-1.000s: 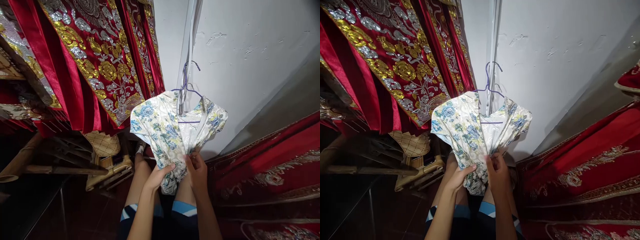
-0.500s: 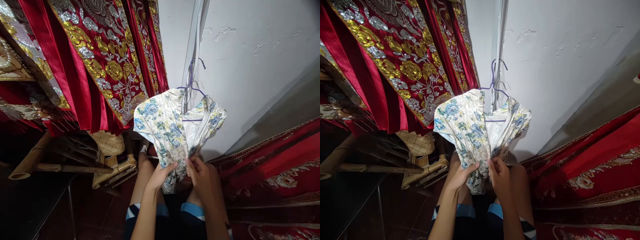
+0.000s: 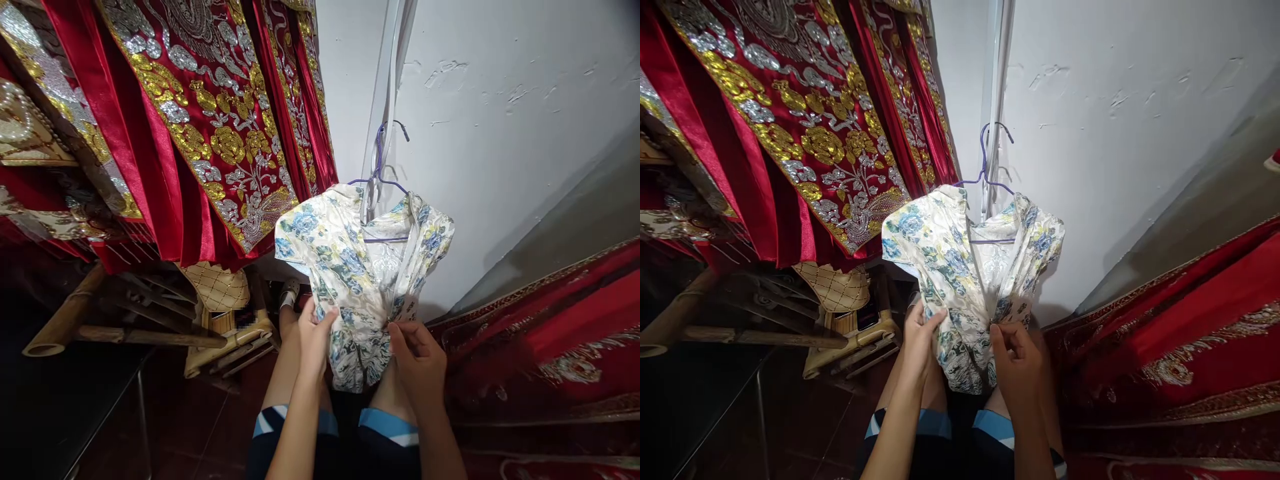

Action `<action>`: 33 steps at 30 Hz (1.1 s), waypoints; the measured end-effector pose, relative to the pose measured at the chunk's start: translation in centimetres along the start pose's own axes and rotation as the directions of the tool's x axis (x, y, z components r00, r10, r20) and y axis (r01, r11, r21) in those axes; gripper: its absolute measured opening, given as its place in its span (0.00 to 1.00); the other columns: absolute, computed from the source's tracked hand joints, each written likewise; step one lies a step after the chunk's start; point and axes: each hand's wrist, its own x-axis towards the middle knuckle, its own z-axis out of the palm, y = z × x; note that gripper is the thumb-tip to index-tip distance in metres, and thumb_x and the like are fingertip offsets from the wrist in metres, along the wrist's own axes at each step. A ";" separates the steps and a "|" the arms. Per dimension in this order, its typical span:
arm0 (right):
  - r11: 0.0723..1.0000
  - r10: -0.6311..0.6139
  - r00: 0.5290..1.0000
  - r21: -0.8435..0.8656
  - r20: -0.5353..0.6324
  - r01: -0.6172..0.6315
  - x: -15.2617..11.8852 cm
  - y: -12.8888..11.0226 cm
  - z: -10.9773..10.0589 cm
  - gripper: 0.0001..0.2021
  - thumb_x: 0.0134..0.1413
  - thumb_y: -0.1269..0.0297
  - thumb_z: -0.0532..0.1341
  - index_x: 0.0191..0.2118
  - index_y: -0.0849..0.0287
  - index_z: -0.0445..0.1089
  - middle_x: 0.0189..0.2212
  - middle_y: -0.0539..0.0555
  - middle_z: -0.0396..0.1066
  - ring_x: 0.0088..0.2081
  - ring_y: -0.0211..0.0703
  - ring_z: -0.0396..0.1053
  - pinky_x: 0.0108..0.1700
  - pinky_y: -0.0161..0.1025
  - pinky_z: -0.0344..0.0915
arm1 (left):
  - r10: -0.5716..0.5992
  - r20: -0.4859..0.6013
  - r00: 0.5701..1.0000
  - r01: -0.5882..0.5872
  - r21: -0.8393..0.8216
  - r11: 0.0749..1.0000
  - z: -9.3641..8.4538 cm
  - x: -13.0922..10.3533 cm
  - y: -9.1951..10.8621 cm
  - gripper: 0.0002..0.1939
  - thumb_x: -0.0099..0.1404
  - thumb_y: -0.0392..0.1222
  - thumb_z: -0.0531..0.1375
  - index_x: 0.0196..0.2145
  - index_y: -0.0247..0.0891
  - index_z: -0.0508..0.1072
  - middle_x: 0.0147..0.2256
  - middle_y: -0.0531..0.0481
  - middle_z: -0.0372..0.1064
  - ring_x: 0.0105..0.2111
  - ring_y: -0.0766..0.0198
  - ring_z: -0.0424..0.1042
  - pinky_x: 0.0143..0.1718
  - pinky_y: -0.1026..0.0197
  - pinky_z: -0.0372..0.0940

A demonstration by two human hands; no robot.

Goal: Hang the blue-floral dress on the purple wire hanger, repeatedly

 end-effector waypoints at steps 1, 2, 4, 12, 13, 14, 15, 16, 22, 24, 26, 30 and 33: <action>1.000 -0.020 1.000 0.015 -0.021 0.020 0.0 0.1 0.1 0.14 0.57 0.52 0.66 0.29 0.58 0.73 0.20 0.50 0.67 0.24 0.41 0.66 0.27 0.36 0.62 | 0.141 -0.116 0.983 -0.137 0.045 0.990 0.1 0.0 -0.3 0.26 0.56 0.44 0.69 0.51 0.37 0.70 0.51 0.40 0.71 0.53 0.52 0.71 0.55 0.54 0.64; 0.999 -0.037 0.999 0.025 -0.034 0.038 0.0 0.2 0.1 0.14 0.57 0.53 0.67 0.29 0.58 0.72 0.20 0.50 0.68 0.24 0.41 0.66 0.27 0.36 0.63 | 0.291 -0.209 0.934 -0.272 0.115 0.955 0.2 -0.2 -0.6 0.26 0.59 0.43 0.68 0.53 0.39 0.68 0.53 0.41 0.68 0.55 0.54 0.69 0.56 0.55 0.63; 0.997 -0.062 0.998 0.039 -0.031 0.063 0.0 0.2 0.3 0.14 0.57 0.53 0.66 0.28 0.57 0.72 0.20 0.50 0.68 0.23 0.41 0.66 0.27 0.36 0.63 | 0.514 -0.217 0.830 -0.456 0.267 0.849 0.7 -1.0 -0.8 0.22 0.63 0.41 0.65 0.53 0.41 0.67 0.54 0.42 0.65 0.55 0.57 0.67 0.57 0.57 0.61; 0.948 -0.276 0.955 -0.133 0.104 0.289 1.5 -0.5 0.3 0.12 0.62 0.56 0.63 0.30 0.56 0.72 0.22 0.49 0.71 0.23 0.40 0.69 0.26 0.34 0.63 | 0.329 0.406 0.852 -0.455 0.266 0.850 3.9 -2.8 -0.2 0.03 0.67 0.37 0.60 0.36 0.37 0.74 0.34 0.48 0.72 0.36 0.61 0.72 0.40 0.61 0.65; 0.913 -0.345 0.930 -0.184 0.130 0.364 2.5 -1.0 0.1 0.12 0.61 0.56 0.62 0.30 0.56 0.72 0.22 0.49 0.72 0.23 0.39 0.69 0.26 0.34 0.62 | 0.324 0.421 0.847 -0.457 0.266 0.849 3.9 -2.6 0.0 0.05 0.67 0.37 0.59 0.33 0.37 0.73 0.32 0.48 0.71 0.34 0.62 0.71 0.39 0.62 0.65; 0.868 -0.409 0.898 -0.235 0.160 0.437 3.9 -1.7 -0.1 0.12 0.61 0.56 0.62 0.29 0.56 0.72 0.22 0.49 0.72 0.22 0.39 0.68 0.26 0.34 0.61 | 0.316 0.449 0.836 -0.463 0.269 0.844 3.9 -2.4 0.1 0.05 0.67 0.36 0.59 0.32 0.36 0.73 0.31 0.49 0.71 0.33 0.63 0.70 0.37 0.62 0.64; 0.819 -0.472 0.865 -0.277 0.171 0.502 5.5 -2.6 -0.2 0.12 0.61 0.56 0.62 0.28 0.55 0.71 0.20 0.48 0.70 0.21 0.38 0.67 0.25 0.34 0.59 | 0.304 0.483 0.821 -0.472 0.274 0.838 3.8 -2.2 0.3 0.05 0.66 0.36 0.59 0.31 0.37 0.72 0.30 0.50 0.70 0.32 0.63 0.70 0.36 0.63 0.64; 0.781 -0.516 0.841 -0.314 0.166 0.541 7.3 -3.7 -0.3 0.13 0.60 0.56 0.62 0.27 0.55 0.70 0.19 0.47 0.69 0.20 0.37 0.64 0.24 0.34 0.58 | 0.284 0.524 0.803 -0.479 0.283 0.831 3.6 -2.0 0.4 0.05 0.65 0.35 0.59 0.30 0.37 0.71 0.29 0.50 0.69 0.32 0.63 0.69 0.36 0.63 0.63; 0.595 -0.732 0.664 -0.335 0.150 0.731 16.1 -10.8 0.8 0.11 0.60 0.59 0.62 0.28 0.55 0.66 0.18 0.45 0.61 0.20 0.35 0.56 0.25 0.35 0.54 | 0.139 0.698 0.702 -0.530 0.383 0.757 2.0 -1.1 1.1 0.04 0.62 0.32 0.57 0.30 0.38 0.66 0.29 0.51 0.66 0.30 0.64 0.67 0.33 0.63 0.61; 0.549 -0.767 0.619 -0.329 0.168 0.769 16.9 -11.6 1.4 0.09 0.60 0.60 0.62 0.29 0.55 0.66 0.19 0.45 0.61 0.21 0.35 0.56 0.27 0.35 0.54 | 0.107 0.730 0.675 -0.598 0.455 0.660 1.7 -0.8 1.8 0.06 0.60 0.30 0.56 0.29 0.38 0.65 0.29 0.51 0.66 0.30 0.63 0.67 0.33 0.63 0.60; 0.537 -0.770 0.608 -0.320 0.192 0.781 17.0 -11.5 1.9 0.09 0.61 0.61 0.62 0.30 0.56 0.66 0.19 0.45 0.62 0.21 0.34 0.56 0.27 0.35 0.54 | 0.054 0.780 0.623 -0.694 0.520 0.497 1.7 -0.7 2.5 0.07 0.59 0.28 0.55 0.29 0.39 0.65 0.28 0.51 0.67 0.30 0.61 0.68 0.30 0.63 0.57; 0.575 -0.767 0.635 -0.341 0.091 0.744 16.9 -11.0 2.2 0.10 0.62 0.61 0.61 0.29 0.56 0.65 0.17 0.43 0.57 0.20 0.34 0.53 0.26 0.35 0.53 | -0.165 0.849 0.503 -0.844 0.523 0.116 2.6 -1.0 3.1 0.09 0.56 0.29 0.56 0.35 0.37 0.70 0.34 0.43 0.73 0.30 0.55 0.71 0.27 0.59 0.56; 0.589 -0.778 0.628 -0.314 0.031 0.745 16.8 -11.4 2.0 0.11 0.62 0.61 0.62 0.29 0.56 0.66 0.17 0.43 0.56 0.20 0.34 0.53 0.26 0.36 0.53 | -0.252 0.869 0.426 -0.887 0.456 0.071 3.6 -0.9 3.1 0.12 0.57 0.29 0.57 0.39 0.36 0.73 0.37 0.40 0.75 0.32 0.51 0.75 0.30 0.58 0.61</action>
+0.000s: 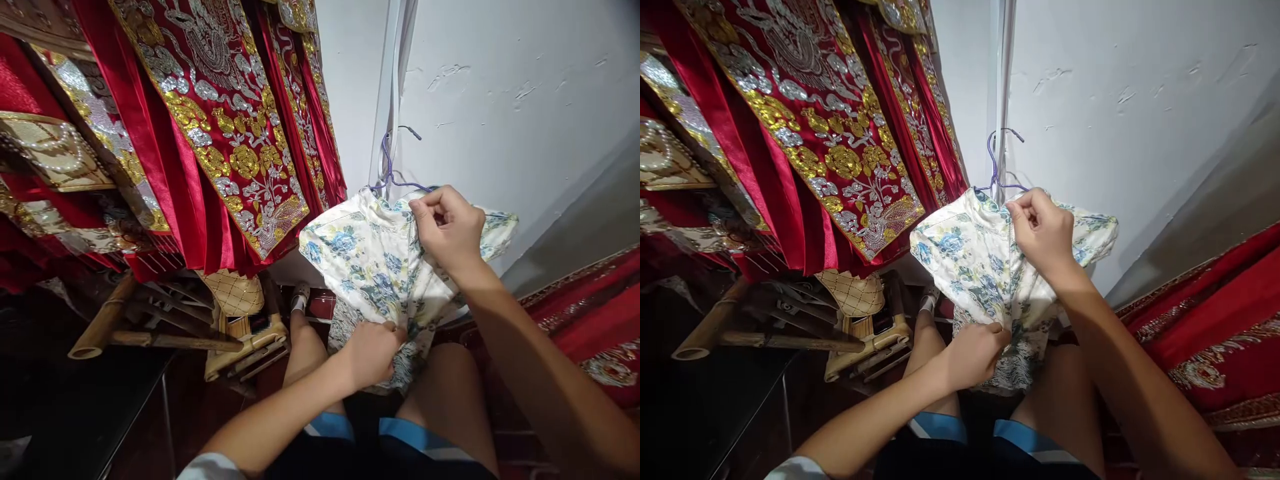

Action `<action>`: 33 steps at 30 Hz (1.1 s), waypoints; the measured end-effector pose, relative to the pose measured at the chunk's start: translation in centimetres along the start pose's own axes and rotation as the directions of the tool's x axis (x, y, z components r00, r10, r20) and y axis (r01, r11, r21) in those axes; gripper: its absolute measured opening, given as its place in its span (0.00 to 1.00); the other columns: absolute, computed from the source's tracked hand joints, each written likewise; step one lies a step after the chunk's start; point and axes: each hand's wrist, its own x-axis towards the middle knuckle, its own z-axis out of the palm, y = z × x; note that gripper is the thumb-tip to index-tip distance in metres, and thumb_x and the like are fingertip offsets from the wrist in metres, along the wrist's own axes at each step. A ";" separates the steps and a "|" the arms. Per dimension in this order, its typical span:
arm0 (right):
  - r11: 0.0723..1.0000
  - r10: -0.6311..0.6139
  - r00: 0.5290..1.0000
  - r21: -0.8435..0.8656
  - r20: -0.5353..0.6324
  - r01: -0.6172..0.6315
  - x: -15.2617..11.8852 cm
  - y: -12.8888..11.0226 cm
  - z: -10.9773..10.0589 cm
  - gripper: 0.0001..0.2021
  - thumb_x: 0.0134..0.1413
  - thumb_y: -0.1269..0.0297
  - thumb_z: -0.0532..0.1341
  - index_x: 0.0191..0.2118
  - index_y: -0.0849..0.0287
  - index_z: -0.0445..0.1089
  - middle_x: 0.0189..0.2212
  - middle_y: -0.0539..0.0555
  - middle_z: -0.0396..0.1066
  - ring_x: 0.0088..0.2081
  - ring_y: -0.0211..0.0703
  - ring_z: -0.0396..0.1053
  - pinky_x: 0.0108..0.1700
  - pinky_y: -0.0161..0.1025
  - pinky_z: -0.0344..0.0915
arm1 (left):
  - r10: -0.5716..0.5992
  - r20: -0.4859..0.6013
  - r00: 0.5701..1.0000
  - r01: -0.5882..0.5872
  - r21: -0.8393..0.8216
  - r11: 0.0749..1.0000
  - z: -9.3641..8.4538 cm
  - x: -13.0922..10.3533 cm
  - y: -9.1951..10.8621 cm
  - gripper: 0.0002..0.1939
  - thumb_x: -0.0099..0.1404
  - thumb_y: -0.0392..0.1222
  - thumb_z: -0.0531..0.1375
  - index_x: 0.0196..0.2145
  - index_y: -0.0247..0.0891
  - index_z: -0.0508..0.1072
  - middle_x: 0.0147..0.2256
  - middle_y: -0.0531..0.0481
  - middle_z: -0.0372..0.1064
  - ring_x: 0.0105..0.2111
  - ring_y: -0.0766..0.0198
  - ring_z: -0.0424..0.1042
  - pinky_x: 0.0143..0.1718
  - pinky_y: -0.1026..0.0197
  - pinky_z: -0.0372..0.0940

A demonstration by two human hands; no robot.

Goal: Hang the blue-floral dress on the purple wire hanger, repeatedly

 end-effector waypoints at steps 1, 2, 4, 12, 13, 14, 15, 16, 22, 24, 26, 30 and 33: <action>1.000 0.000 1.000 0.017 -0.002 0.001 0.1 -0.2 -0.2 0.10 0.62 0.60 0.62 0.29 0.56 0.67 0.17 0.43 0.57 0.20 0.34 0.54 0.26 0.36 0.54 | 0.031 -0.023 0.999 -0.032 -0.044 0.998 -0.3 0.3 -0.1 0.11 0.60 0.30 0.57 0.39 0.37 0.74 0.38 0.41 0.75 0.34 0.51 0.75 0.32 0.58 0.62; 1.000 0.002 1.000 0.032 -0.007 -0.002 0.2 -0.3 -0.5 0.10 0.62 0.60 0.62 0.29 0.56 0.68 0.18 0.44 0.58 0.21 0.35 0.56 0.26 0.36 0.54 | 0.058 -0.082 0.995 -0.067 -0.111 0.992 -0.9 0.7 -0.2 0.09 0.62 0.30 0.56 0.38 0.38 0.75 0.38 0.42 0.76 0.36 0.52 0.76 0.34 0.58 0.64; 0.999 0.006 0.999 0.044 -0.035 -0.004 0.2 -0.6 -1.1 0.10 0.62 0.58 0.63 0.31 0.56 0.70 0.19 0.46 0.62 0.22 0.36 0.60 0.26 0.36 0.56 | 0.050 -0.310 0.949 -0.140 -0.274 0.952 -2.8 1.4 -0.6 0.09 0.68 0.34 0.55 0.39 0.39 0.76 0.39 0.43 0.76 0.40 0.54 0.76 0.41 0.58 0.66; 0.996 -0.035 0.992 0.081 -0.122 0.045 0.0 -1.1 -1.4 0.11 0.62 0.54 0.64 0.32 0.54 0.72 0.22 0.50 0.70 0.25 0.40 0.68 0.26 0.38 0.63 | -0.055 -0.811 0.582 -0.467 -0.389 0.794 -13.3 7.3 -1.7 0.12 0.74 0.42 0.54 0.49 0.40 0.76 0.41 0.47 0.76 0.40 0.61 0.75 0.43 0.58 0.68; 0.994 -0.035 0.988 0.100 -0.147 0.050 -0.2 -1.2 -1.1 0.11 0.62 0.54 0.64 0.31 0.55 0.72 0.22 0.49 0.69 0.25 0.40 0.68 0.26 0.38 0.63 | -0.030 -0.818 0.575 -0.473 -0.363 0.803 -13.6 8.0 -1.7 0.11 0.74 0.43 0.56 0.44 0.38 0.77 0.40 0.47 0.76 0.40 0.61 0.74 0.43 0.58 0.68; 0.991 -0.035 0.984 0.117 -0.176 0.056 -0.4 -1.1 -0.8 0.11 0.62 0.55 0.64 0.31 0.55 0.71 0.22 0.49 0.69 0.24 0.40 0.68 0.25 0.38 0.62 | -0.020 -0.825 0.565 -0.472 -0.343 0.812 -13.6 8.6 -1.8 0.10 0.73 0.43 0.57 0.40 0.37 0.77 0.39 0.46 0.76 0.39 0.61 0.74 0.42 0.58 0.68; 0.990 -0.038 0.979 0.127 -0.200 0.064 -0.7 -1.0 -0.6 0.11 0.62 0.55 0.64 0.31 0.55 0.71 0.21 0.49 0.68 0.23 0.39 0.67 0.24 0.37 0.61 | -0.021 -0.832 0.554 -0.467 -0.332 0.819 -13.5 9.0 -1.9 0.11 0.73 0.44 0.58 0.37 0.36 0.76 0.37 0.46 0.76 0.38 0.62 0.74 0.41 0.59 0.68; 0.989 -0.047 0.976 0.125 -0.212 0.074 -1.0 -0.9 -0.3 0.10 0.62 0.56 0.64 0.32 0.54 0.71 0.21 0.48 0.67 0.22 0.38 0.66 0.24 0.37 0.60 | -0.028 -0.838 0.545 -0.462 -0.327 0.824 -13.3 9.3 -2.1 0.11 0.72 0.44 0.58 0.36 0.36 0.75 0.35 0.47 0.75 0.36 0.63 0.73 0.40 0.60 0.67; 0.966 -0.249 0.962 0.043 -0.112 0.255 -2.1 0.8 0.8 0.04 0.62 0.63 0.63 0.35 0.54 0.72 0.19 0.46 0.68 0.18 0.35 0.60 0.23 0.36 0.58 | -0.150 -0.867 0.476 -0.414 -0.371 0.831 -12.2 9.4 -3.3 0.12 0.73 0.46 0.58 0.35 0.36 0.73 0.31 0.50 0.73 0.31 0.67 0.71 0.34 0.64 0.64; 0.952 -0.304 0.952 0.031 -0.041 0.306 -2.4 1.4 1.1 0.04 0.62 0.64 0.63 0.34 0.55 0.71 0.20 0.47 0.69 0.18 0.36 0.61 0.23 0.36 0.58 | -0.183 -0.875 0.447 -0.389 -0.375 0.841 -12.0 9.6 -3.5 0.12 0.73 0.47 0.57 0.35 0.37 0.72 0.31 0.50 0.72 0.30 0.67 0.70 0.34 0.64 0.64; 0.944 -0.331 0.942 0.023 0.052 0.330 -3.0 1.8 1.3 0.05 0.62 0.65 0.62 0.33 0.55 0.70 0.19 0.47 0.69 0.18 0.36 0.63 0.23 0.36 0.57 | -0.198 -0.885 0.422 -0.375 -0.370 0.850 -12.2 10.0 -3.6 0.12 0.73 0.47 0.57 0.35 0.38 0.73 0.30 0.51 0.71 0.29 0.67 0.68 0.33 0.63 0.63; 0.938 -0.341 0.866 0.068 0.367 0.340 -5.9 1.9 1.0 0.11 0.64 0.65 0.60 0.28 0.56 0.66 0.17 0.47 0.67 0.18 0.35 0.62 0.24 0.35 0.55 | -0.246 -0.922 0.299 -0.386 -0.353 0.852 -14.3 10.2 -4.3 0.10 0.72 0.45 0.58 0.34 0.39 0.74 0.33 0.49 0.73 0.33 0.64 0.69 0.37 0.61 0.64; 0.983 -0.183 0.839 0.118 0.512 0.142 -7.8 1.2 -0.1 0.12 0.65 0.63 0.59 0.28 0.56 0.64 0.18 0.46 0.66 0.19 0.34 0.60 0.26 0.34 0.56 | -0.357 -0.912 0.202 -0.392 -0.409 0.824 -16.5 9.1 -6.6 0.09 0.69 0.44 0.62 0.32 0.39 0.75 0.34 0.49 0.74 0.37 0.63 0.70 0.40 0.61 0.64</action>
